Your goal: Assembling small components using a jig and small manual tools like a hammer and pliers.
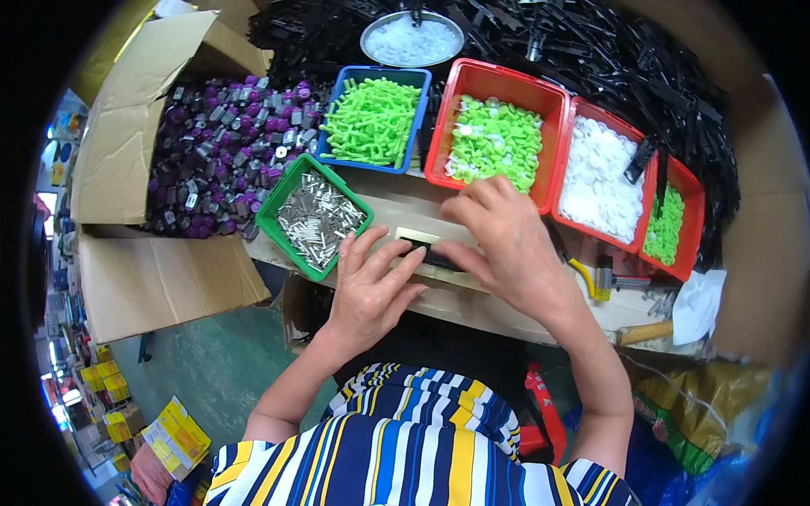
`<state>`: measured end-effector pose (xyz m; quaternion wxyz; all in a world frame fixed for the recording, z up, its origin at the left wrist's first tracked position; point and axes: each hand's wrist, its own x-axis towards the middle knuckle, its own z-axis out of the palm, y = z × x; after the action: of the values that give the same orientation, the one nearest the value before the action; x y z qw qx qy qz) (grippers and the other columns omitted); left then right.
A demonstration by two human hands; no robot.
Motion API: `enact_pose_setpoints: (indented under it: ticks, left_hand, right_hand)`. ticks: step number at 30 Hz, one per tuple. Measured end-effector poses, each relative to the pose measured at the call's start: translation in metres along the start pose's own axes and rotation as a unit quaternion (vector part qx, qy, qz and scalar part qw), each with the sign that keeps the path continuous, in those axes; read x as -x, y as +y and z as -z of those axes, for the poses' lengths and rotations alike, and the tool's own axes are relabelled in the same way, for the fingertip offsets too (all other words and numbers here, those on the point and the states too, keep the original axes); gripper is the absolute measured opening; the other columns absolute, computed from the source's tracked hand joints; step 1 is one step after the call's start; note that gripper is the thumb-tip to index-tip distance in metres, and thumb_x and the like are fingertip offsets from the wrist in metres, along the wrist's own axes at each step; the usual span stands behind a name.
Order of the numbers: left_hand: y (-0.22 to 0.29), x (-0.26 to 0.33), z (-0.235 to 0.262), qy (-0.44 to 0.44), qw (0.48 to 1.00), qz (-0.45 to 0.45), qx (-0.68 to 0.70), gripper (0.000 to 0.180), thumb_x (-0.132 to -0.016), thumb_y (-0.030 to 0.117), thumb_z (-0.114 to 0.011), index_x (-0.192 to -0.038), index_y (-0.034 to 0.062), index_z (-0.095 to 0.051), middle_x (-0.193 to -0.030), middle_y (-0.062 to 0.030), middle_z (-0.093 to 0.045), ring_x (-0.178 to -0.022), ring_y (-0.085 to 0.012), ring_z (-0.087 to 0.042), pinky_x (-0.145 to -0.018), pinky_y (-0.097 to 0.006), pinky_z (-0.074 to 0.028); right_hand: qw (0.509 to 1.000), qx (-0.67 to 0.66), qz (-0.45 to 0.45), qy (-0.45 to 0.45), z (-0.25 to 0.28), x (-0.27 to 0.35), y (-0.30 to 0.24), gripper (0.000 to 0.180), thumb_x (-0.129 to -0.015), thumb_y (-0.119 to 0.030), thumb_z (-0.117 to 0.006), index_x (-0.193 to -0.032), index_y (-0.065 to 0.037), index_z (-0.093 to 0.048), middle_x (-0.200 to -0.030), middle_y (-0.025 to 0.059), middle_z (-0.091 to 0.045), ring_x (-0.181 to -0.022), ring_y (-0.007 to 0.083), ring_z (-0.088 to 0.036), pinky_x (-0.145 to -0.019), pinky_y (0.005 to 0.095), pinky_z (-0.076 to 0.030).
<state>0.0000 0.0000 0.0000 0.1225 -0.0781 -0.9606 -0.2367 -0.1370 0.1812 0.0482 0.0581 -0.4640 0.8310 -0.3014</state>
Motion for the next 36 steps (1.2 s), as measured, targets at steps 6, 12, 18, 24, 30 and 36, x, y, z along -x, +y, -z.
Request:
enact_pose_setpoints:
  ticks: [6, 12, 18, 24, 30, 36]
  left_hand:
    - [-0.025, -0.002, 0.033, 0.166, 0.985, 0.042, -0.022, 0.034, -0.074, 0.002, -0.078, -0.107, 0.0055, -0.072, -0.105, -0.0089, -0.066, -0.112, -0.0352, -0.055, -0.094, -0.045, -0.046]
    - [-0.055, 0.016, 0.050, 0.194, 0.976, 0.094, -0.043, 0.025, -0.075, 0.006, -0.077, -0.099, 0.0043, -0.072, -0.099, -0.0092, -0.065, -0.108, -0.0337, -0.056, -0.091, -0.045, -0.044]
    - [-0.042, 0.016, 0.043, 0.219, 0.971, 0.096, -0.016, 0.026, -0.072, 0.004, -0.079, -0.096, 0.0046, -0.073, -0.098, -0.0086, -0.067, -0.106, -0.0343, -0.058, -0.089, -0.043, -0.048]
    - [-0.050, 0.024, 0.047, 0.236, 0.966, 0.105, -0.001, 0.025, -0.071, 0.005, -0.080, -0.095, 0.0044, -0.073, -0.099, -0.0084, -0.067, -0.107, -0.0347, -0.057, -0.090, -0.044, -0.047]
    - [-0.061, 0.035, 0.049, 0.231, 0.965, 0.123, 0.015, 0.024, -0.073, 0.008, -0.079, -0.095, 0.0035, -0.073, -0.098, -0.0077, -0.066, -0.107, -0.0330, -0.057, -0.091, -0.046, -0.043]
    - [-0.055, 0.028, 0.053, 0.241, 0.963, 0.125, 0.008, 0.024, -0.073, 0.002, -0.079, -0.096, 0.0014, -0.074, -0.095, -0.0097, -0.069, -0.100, -0.0316, -0.059, -0.087, -0.041, -0.049]
  right_hand:
    - [0.991, 0.106, 0.068, 0.052, 0.006, -0.044, -0.006, 0.022, -0.079, -0.009, -0.076, -0.097, -0.002, -0.065, -0.090, 0.0123, -0.060, -0.087, 0.0311, -0.060, -0.072, 0.0418, -0.048]
    - [0.991, 0.026, 0.133, 0.023, -0.021, -0.110, -0.016, 0.013, -0.081, -0.004, -0.072, -0.092, 0.000, -0.067, -0.086, 0.0147, -0.061, -0.085, 0.0352, -0.063, -0.074, 0.0451, -0.050]
    - [0.982, 0.042, 0.184, 0.019, -0.107, -0.200, -0.045, 0.016, -0.079, -0.009, -0.073, -0.092, -0.001, -0.068, -0.087, 0.0156, -0.063, -0.088, 0.0374, -0.065, -0.073, 0.0474, -0.053]
    - [0.952, 0.180, 0.245, 0.023, -0.154, -0.234, -0.073, 0.015, -0.084, -0.012, -0.064, -0.096, -0.004, -0.066, -0.096, 0.0136, -0.064, -0.095, 0.0316, -0.063, -0.076, 0.0476, -0.050]
    - [0.970, 0.099, 0.220, 0.019, -0.157, -0.243, -0.065, 0.015, -0.079, -0.009, -0.066, -0.093, -0.003, -0.067, -0.089, 0.0160, -0.065, -0.088, 0.0356, -0.065, -0.074, 0.0479, -0.050]
    - [0.986, -0.080, 0.145, 0.020, -0.093, -0.211, -0.057, 0.023, -0.078, -0.013, -0.076, -0.093, 0.002, -0.067, -0.086, 0.0169, -0.067, -0.078, 0.0322, -0.067, -0.070, 0.0404, -0.053]
